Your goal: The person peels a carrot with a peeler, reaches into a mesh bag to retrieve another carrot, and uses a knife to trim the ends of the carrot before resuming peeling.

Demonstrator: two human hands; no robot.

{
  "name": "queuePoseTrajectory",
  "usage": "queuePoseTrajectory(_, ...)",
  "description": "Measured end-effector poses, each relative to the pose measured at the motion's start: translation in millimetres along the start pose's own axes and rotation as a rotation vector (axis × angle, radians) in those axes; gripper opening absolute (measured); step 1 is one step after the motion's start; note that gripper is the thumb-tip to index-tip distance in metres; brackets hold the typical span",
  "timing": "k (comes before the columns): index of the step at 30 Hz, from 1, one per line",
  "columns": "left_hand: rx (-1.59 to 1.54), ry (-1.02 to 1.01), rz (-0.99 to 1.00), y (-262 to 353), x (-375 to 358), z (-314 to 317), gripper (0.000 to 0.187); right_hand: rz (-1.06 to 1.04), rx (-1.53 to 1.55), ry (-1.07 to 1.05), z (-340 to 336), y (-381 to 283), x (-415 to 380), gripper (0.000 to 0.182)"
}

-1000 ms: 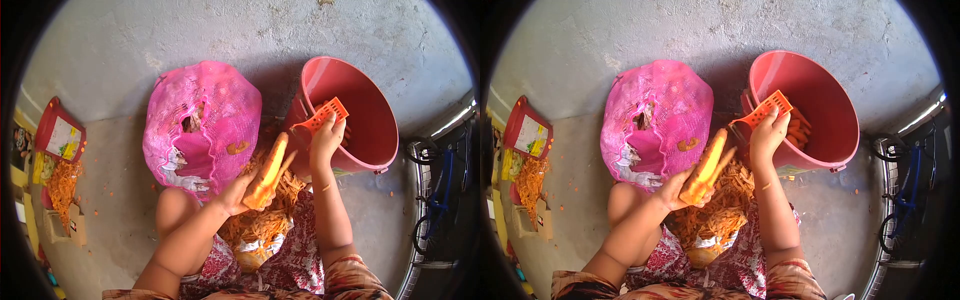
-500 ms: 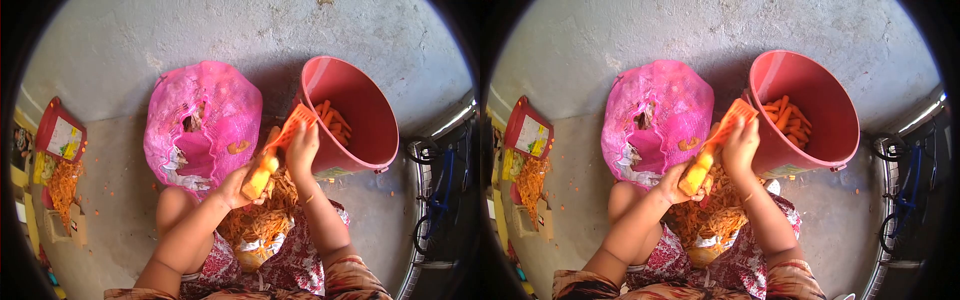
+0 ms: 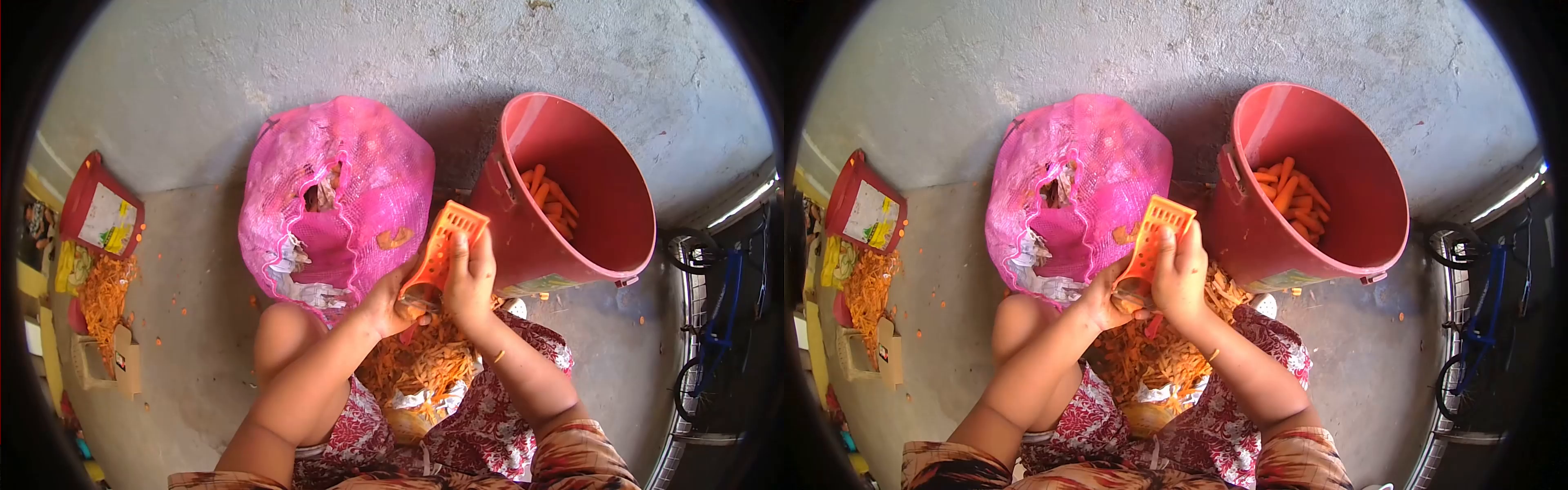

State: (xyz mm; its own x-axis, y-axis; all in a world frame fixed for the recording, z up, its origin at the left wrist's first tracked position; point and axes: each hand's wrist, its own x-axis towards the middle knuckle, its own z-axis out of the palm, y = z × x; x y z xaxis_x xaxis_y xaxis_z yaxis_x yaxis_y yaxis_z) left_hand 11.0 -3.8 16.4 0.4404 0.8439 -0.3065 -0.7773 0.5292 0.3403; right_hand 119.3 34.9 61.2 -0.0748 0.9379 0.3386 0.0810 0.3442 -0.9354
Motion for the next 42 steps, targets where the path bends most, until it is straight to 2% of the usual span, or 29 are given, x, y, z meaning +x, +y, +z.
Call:
queuePoseTrajectory(2,0.017,-0.05,-0.006,-1,2,-1,0.035,0.006,-0.051,-0.049,1,-3,-4,0.021)
queuePoseTrajectory(5,0.005,-0.145,-0.065,-1,2,-5,0.037,-0.225,-0.176,0.069,1,-2,0,0.016)
queuePoseTrajectory(6,-0.019,-0.191,-0.106,-1,1,-6,0.037,-0.212,-0.22,0.112,-5,4,10,0.015)
queuePoseTrajectory(7,-0.044,-0.237,-0.149,-1,1,-7,0.038,-0.17,-0.25,0.216,-13,9,27,0.017)
queuePoseTrajectory(8,-0.063,-0.215,-0.187,0,-4,1,0.036,-0.219,-0.256,0.367,-25,30,52,0.02)
queuePoseTrajectory(9,-0.061,-0.199,-0.211,-2,-3,1,0.036,-0.116,-0.329,0.439,-38,40,69,0.021)
queuePoseTrajectory(10,-0.058,-0.18,-0.234,-4,-3,0,0.036,0.043,-0.255,0.462,-46,38,78,0.019)
queuePoseTrajectory(11,-0.057,-0.159,-0.253,-4,-3,-2,0.036,0.013,-0.324,0.488,-51,51,82,0.019)
queuePoseTrajectory(13,-0.052,-0.175,-0.256,-2,-4,-10,0.037,0.031,-0.271,0.495,-44,35,75,0.022)
queuePoseTrajectory(17,-0.009,-0.211,-0.244,6,-11,-7,0.043,-0.325,0.058,0.521,-39,10,68,0.022)
queuePoseTrajectory(19,0.012,-0.251,-0.274,8,-10,-4,0.045,-0.157,0.115,0.458,-49,-2,65,0.021)
queuePoseTrajectory(23,0.026,-0.179,-0.233,5,-9,-8,0.047,-0.135,0.093,0.494,-60,10,72,0.02)
queuePoseTrajectory(24,0.02,-0.157,-0.215,5,-8,-8,0.046,-0.193,0.162,0.438,-53,11,68,0.021)
queuePoseTrajectory(26,0.006,-0.112,-0.182,4,-4,-7,0.044,-0.217,-0.117,0.256,-39,5,48,0.02)
queuePoseTrajectory(27,-0.001,-0.067,-0.163,3,-3,-7,0.042,-0.015,0.08,0.147,-30,10,35,0.019)
queuePoseTrajectory(28,-0.009,-0.022,-0.145,1,-3,-7,0.04,-0.028,0.129,0.08,-19,0,23,0.019)
queuePoseTrajectory(29,-0.017,0.024,-0.127,0,-2,-7,0.039,-0.038,0.095,0.034,-13,-4,16,0.018)
queuePoseTrajectory(34,0.089,-0.062,-0.052,0,-4,8,0.033,-0.059,-0.025,-0.053,-2,-9,-1,0.014)
queuePoseTrajectory(37,0.093,-0.175,-0.126,-2,-1,-1,0.037,-0.241,-0.178,0.043,-5,-2,6,0.013)
queuePoseTrajectory(38,0.097,-0.213,-0.166,-1,-1,-3,0.039,-0.263,-0.353,0.126,-14,12,17,0.011)
queuePoseTrajectory(41,0.005,-0.184,-0.277,-2,-9,3,0.042,-0.085,-0.444,0.555,-60,40,80,0.02)
queuePoseTrajectory(42,0.084,-0.144,-0.244,-3,-9,1,0.046,-0.009,-0.122,0.628,-67,35,92,0.021)
